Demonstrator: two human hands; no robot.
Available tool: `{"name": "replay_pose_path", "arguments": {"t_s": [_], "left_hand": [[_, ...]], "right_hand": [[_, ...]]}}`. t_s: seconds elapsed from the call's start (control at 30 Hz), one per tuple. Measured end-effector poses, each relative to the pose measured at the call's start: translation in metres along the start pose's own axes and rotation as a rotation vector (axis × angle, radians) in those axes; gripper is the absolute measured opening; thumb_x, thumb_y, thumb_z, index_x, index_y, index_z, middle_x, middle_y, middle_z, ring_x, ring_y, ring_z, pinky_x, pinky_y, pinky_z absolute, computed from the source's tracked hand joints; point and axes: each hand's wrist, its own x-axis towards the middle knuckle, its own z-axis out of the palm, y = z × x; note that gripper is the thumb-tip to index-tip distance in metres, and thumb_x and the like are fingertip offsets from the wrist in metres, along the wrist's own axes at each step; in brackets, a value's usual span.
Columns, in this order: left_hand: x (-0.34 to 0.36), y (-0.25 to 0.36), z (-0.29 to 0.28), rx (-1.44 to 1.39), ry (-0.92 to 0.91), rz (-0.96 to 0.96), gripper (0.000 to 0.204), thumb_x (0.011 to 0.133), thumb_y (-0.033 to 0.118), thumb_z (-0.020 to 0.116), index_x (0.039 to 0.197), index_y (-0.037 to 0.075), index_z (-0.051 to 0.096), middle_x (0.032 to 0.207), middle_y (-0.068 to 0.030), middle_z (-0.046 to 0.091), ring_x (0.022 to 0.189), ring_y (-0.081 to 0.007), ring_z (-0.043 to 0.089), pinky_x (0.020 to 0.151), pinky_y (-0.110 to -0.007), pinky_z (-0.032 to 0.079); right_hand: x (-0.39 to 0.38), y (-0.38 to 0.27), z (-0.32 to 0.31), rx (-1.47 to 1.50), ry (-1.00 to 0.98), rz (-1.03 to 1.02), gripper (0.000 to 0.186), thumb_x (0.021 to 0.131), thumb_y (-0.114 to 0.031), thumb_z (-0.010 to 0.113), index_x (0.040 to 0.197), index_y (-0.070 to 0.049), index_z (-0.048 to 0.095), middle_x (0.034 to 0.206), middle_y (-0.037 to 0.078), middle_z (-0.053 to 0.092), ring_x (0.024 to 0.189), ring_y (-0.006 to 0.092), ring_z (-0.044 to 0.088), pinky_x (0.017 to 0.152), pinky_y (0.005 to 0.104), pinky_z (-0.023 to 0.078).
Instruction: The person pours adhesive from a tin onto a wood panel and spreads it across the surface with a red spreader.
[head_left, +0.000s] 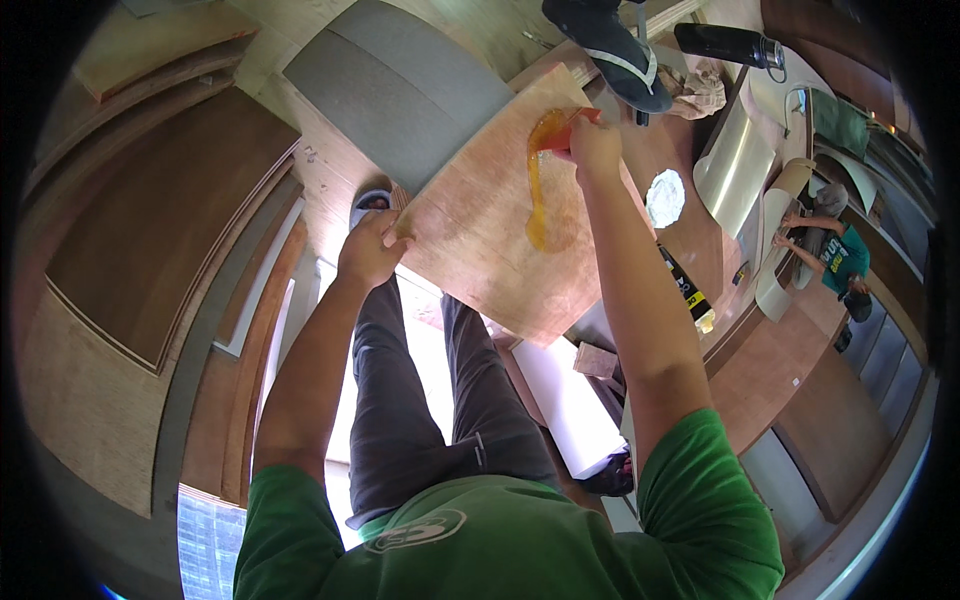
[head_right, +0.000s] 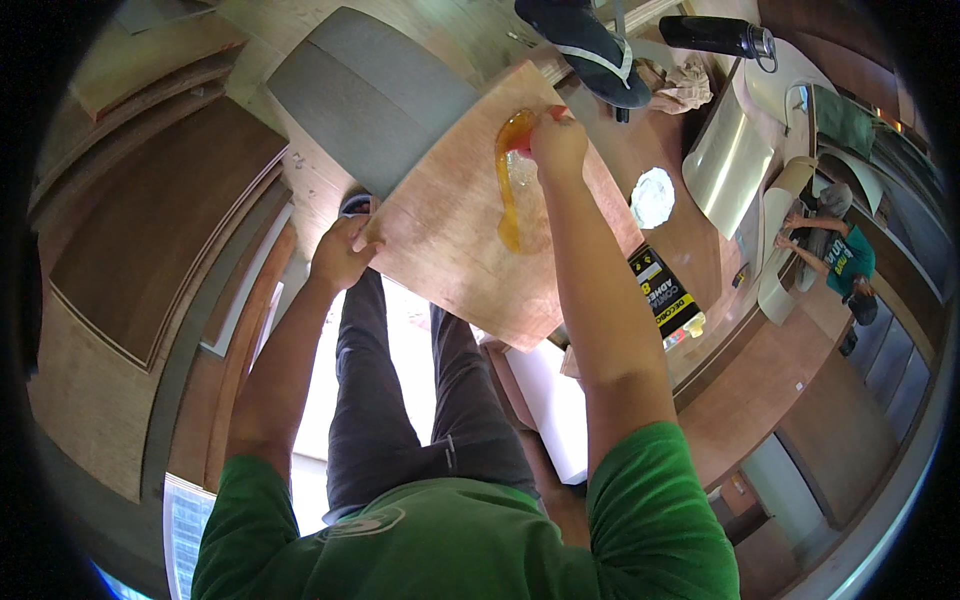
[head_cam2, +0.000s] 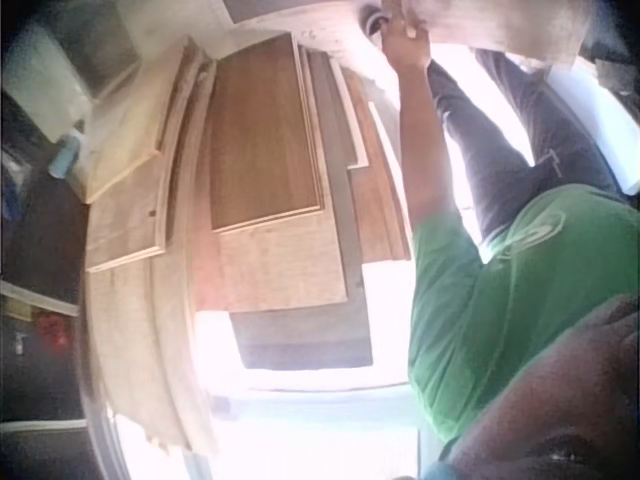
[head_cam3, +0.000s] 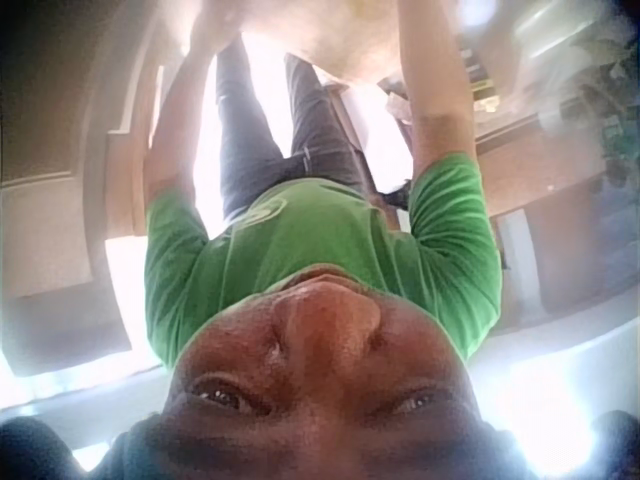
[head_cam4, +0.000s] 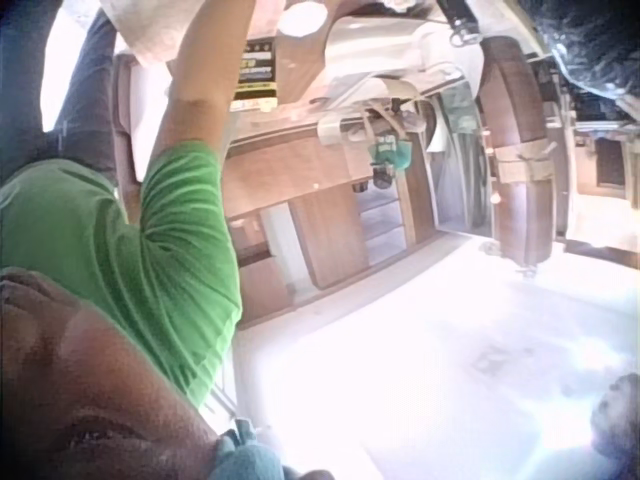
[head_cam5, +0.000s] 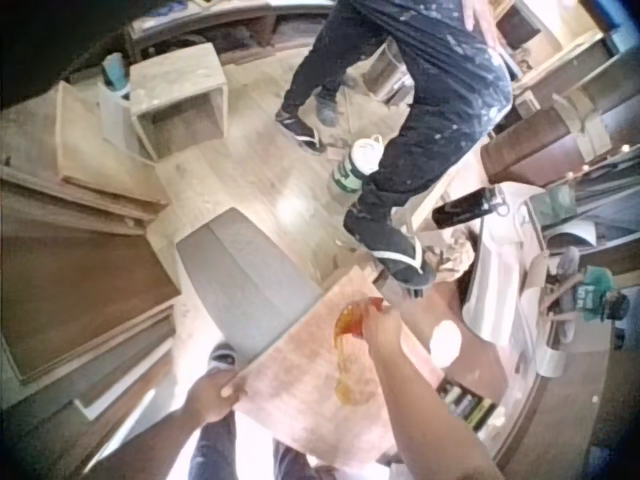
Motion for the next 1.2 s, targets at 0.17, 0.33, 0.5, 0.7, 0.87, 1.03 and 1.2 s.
{"name": "replay_pose_path", "arguments": {"t_s": [0.17, 0.33, 0.5, 0.7, 0.87, 1.03, 1.2], "left_hand": [[0.0, -0.005, -0.001, -0.029, 0.023, 0.065, 0.047, 0.078, 0.022, 0.074, 0.12, 0.006, 0.061, 0.112, -0.0163, 0.061, 0.106, -0.0337, 0.06, 0.091, -0.038, 0.048], [0.0, -0.004, -0.002, -0.057, 0.013, 0.066, 0.046, 0.078, 0.022, 0.074, 0.119, 0.005, 0.062, 0.109, -0.017, 0.062, 0.103, -0.0347, 0.061, 0.09, -0.038, 0.048], [0.002, -0.01, 0.002, -0.084, 0.035, 0.082, 0.044, 0.079, 0.02, 0.073, 0.118, 0.005, 0.062, 0.111, -0.0171, 0.062, 0.104, -0.0349, 0.061, 0.091, -0.038, 0.048], [0.003, -0.008, 0.001, -0.086, 0.019, 0.08, 0.045, 0.079, 0.02, 0.073, 0.12, 0.005, 0.062, 0.113, -0.0165, 0.061, 0.107, -0.0342, 0.06, 0.093, -0.038, 0.047], [0.004, -0.011, 0.001, -0.091, -0.004, 0.052, 0.046, 0.079, 0.021, 0.073, 0.121, 0.006, 0.061, 0.116, -0.0158, 0.06, 0.111, -0.0333, 0.059, 0.094, -0.038, 0.047], [0.003, -0.015, 0.003, -0.074, 0.035, 0.081, 0.048, 0.077, 0.017, 0.074, 0.12, 0.002, 0.06, 0.113, -0.0169, 0.061, 0.106, -0.031, 0.062, 0.092, -0.034, 0.048], [0.004, -0.016, 0.005, -0.128, 0.034, 0.073, 0.046, 0.076, 0.017, 0.075, 0.119, 0.004, 0.061, 0.11, -0.0155, 0.062, 0.102, -0.0303, 0.062, 0.088, -0.035, 0.049]], "right_hand": [[0.018, -0.027, 0.026, 0.046, 0.019, -0.093, 0.026, 0.085, -0.015, 0.058, 0.088, 0.01, 0.065, 0.076, 0.019, 0.067, 0.063, 0.0264, 0.069, 0.049, 0.0344, 0.057], [0.039, -0.029, 0.013, -0.244, 0.022, -0.31, 0.024, 0.086, -0.016, 0.057, 0.092, 0.005, 0.066, 0.081, 0.015, 0.067, 0.07, 0.0244, 0.068, 0.055, 0.0347, 0.058], [0.038, -0.034, -0.019, -0.841, 0.15, -0.66, 0.027, 0.084, -0.021, 0.056, 0.092, 0.002, 0.069, 0.074, 0.017, 0.067, 0.064, 0.0244, 0.067, 0.054, 0.0343, 0.053], [0.059, -0.026, -0.013, -0.671, 0.036, -0.401, 0.034, 0.083, -0.028, 0.055, 0.097, -0.001, 0.07, 0.092, 0.029, 0.067, 0.094, 0.0431, 0.065, 0.084, 0.0451, 0.05], [0.061, -0.051, 0.017, -0.602, 0.03, -0.476, 0.034, 0.083, -0.029, 0.055, 0.095, 0.0, 0.07, 0.088, 0.028, 0.067, 0.088, 0.0423, 0.066, 0.08, 0.0446, 0.052], [0.053, -0.063, 0.007, -0.617, 0.033, -0.367, 0.035, 0.083, -0.027, 0.054, 0.091, 0.003, 0.069, 0.082, 0.027, 0.068, 0.076, 0.0378, 0.069, 0.071, 0.0424, 0.054], [0.061, -0.05, 0.001, -0.498, 0.003, -0.311, 0.034, 0.082, -0.025, 0.053, 0.089, 0.004, 0.069, 0.079, 0.025, 0.068, 0.072, 0.0357, 0.07, 0.066, 0.0412, 0.055]]}}
